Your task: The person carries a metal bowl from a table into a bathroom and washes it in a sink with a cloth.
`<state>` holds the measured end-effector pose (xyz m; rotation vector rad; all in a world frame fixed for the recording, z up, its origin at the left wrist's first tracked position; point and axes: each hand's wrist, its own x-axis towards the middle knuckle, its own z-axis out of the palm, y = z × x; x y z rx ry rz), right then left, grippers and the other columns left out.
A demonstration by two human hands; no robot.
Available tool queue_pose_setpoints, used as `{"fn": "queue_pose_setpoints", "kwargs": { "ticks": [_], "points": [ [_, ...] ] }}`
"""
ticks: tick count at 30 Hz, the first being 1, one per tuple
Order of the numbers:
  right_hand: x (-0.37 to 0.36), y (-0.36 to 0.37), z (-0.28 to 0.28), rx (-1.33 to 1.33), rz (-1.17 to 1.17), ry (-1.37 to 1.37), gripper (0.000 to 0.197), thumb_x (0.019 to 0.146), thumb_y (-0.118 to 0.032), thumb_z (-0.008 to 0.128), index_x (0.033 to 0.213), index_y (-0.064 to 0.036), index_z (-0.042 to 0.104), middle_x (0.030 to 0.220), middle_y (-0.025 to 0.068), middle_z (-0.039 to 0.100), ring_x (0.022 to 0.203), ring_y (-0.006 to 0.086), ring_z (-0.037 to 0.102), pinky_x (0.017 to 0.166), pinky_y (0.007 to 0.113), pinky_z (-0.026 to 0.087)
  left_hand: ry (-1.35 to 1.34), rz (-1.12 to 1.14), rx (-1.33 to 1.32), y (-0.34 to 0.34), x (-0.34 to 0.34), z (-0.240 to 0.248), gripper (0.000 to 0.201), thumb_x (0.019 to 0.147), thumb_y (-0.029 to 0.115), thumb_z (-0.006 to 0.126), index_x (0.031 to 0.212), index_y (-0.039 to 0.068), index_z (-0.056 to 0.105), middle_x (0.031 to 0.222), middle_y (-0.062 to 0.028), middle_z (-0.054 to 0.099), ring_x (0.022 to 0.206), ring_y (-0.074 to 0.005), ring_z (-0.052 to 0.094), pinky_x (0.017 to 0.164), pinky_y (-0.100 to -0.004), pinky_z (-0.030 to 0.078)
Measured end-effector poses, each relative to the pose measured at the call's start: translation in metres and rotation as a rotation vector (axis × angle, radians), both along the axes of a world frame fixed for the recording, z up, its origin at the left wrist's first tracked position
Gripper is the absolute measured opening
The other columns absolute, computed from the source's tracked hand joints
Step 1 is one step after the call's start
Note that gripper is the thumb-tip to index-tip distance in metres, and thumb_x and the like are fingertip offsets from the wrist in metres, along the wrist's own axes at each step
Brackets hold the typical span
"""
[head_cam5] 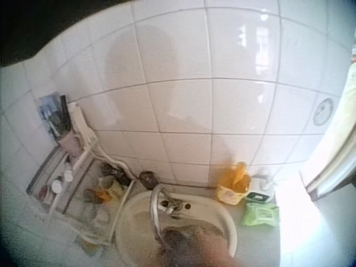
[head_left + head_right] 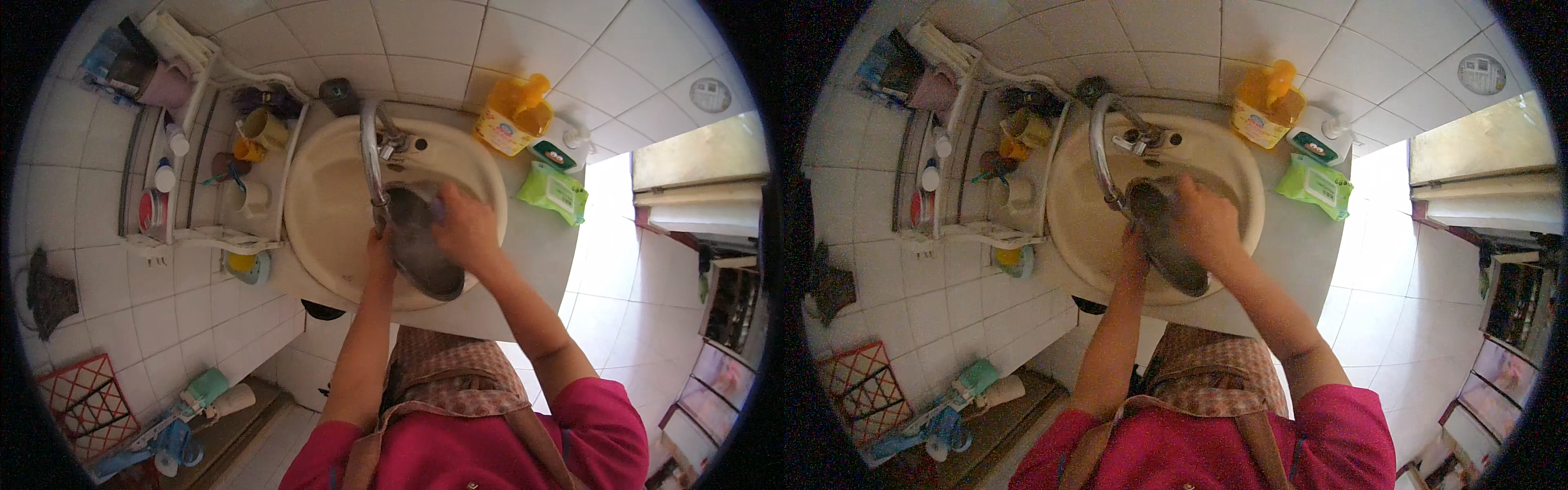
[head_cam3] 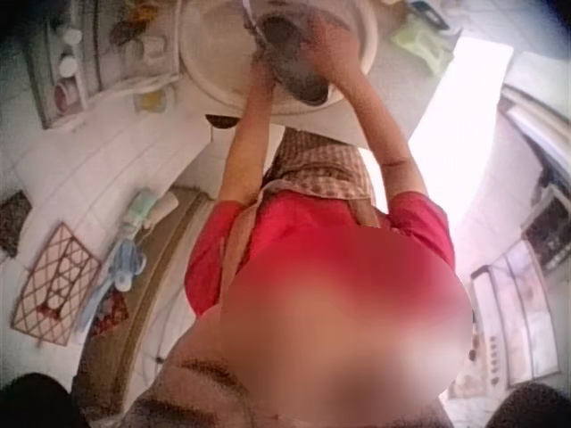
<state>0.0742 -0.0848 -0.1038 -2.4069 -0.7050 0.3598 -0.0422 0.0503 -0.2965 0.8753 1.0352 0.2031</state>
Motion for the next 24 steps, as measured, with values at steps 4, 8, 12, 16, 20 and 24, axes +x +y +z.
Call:
{"fn": "queue_pose_setpoints", "kwargs": {
  "ticks": [4,8,12,16,20,24],
  "points": [
    [-0.005,0.017,0.011,-0.021,-0.065,-0.070,0.029,0.069,-0.009,0.055,0.096,-0.0084,0.045,0.082,0.0202,0.060,0.077,0.0410,0.057,0.066,0.050,0.043,-0.324,-0.068,0.264,-0.040,0.034,-0.038,0.035,0.089,0.022,0.050,0.114,-0.003,0.045,0.108,-0.0160,0.055,0.097,-0.0264,0.053,0.081,-0.0363,0.043],
    [0.020,0.003,-0.007,-0.003,-0.256,-0.030,0.029,0.069,-0.008,0.053,0.097,-0.0081,0.044,0.080,0.0210,0.060,0.076,0.0410,0.057,0.066,0.051,0.042,-0.068,-0.533,0.996,-0.067,0.013,0.023,0.034,0.088,0.020,0.051,0.111,-0.005,0.046,0.106,-0.0196,0.055,0.098,-0.0332,0.054,0.079,-0.0345,0.043],
    [0.021,0.003,-0.027,0.080,-0.269,-0.004,0.027,0.069,-0.010,0.055,0.094,-0.0059,0.045,0.078,0.0213,0.060,0.075,0.0411,0.057,0.067,0.050,0.043,-0.076,-0.672,0.536,-0.088,-0.035,0.077,0.031,0.088,0.018,0.052,0.108,-0.005,0.047,0.100,-0.0183,0.057,0.089,-0.0323,0.055,0.076,-0.0340,0.044],
    [0.003,0.036,-0.032,0.298,-0.239,0.136,0.030,0.068,-0.015,0.058,0.096,-0.0043,0.051,0.078,0.0205,0.060,0.074,0.0401,0.057,0.068,0.046,0.045,0.087,-0.635,0.649,-0.082,-0.026,0.101,0.031,0.088,0.017,0.053,0.110,-0.004,0.047,0.100,-0.0143,0.056,0.088,-0.0224,0.054,0.075,-0.0328,0.044],
    [-0.007,0.042,-0.026,0.467,-0.027,0.235,0.036,0.070,-0.020,0.061,0.102,-0.0056,0.055,0.092,0.0197,0.060,0.087,0.0367,0.058,0.072,0.040,0.047,-0.065,-0.023,0.317,-0.066,-0.021,0.089,0.036,0.088,0.018,0.053,0.117,-0.001,0.043,0.113,-0.0084,0.051,0.099,-0.0172,0.050,0.080,-0.0305,0.042],
    [-0.053,0.025,-0.020,0.324,0.217,-0.178,0.033,0.075,-0.027,0.058,0.103,-0.0091,0.058,0.108,0.0174,0.057,0.106,0.0364,0.049,0.084,0.045,0.041,-0.571,-0.037,0.371,-0.040,-0.029,0.053,0.036,0.091,0.019,0.049,0.122,0.001,0.039,0.119,-0.0044,0.046,0.100,-0.0159,0.047,0.083,-0.0299,0.040]
  ]
}}
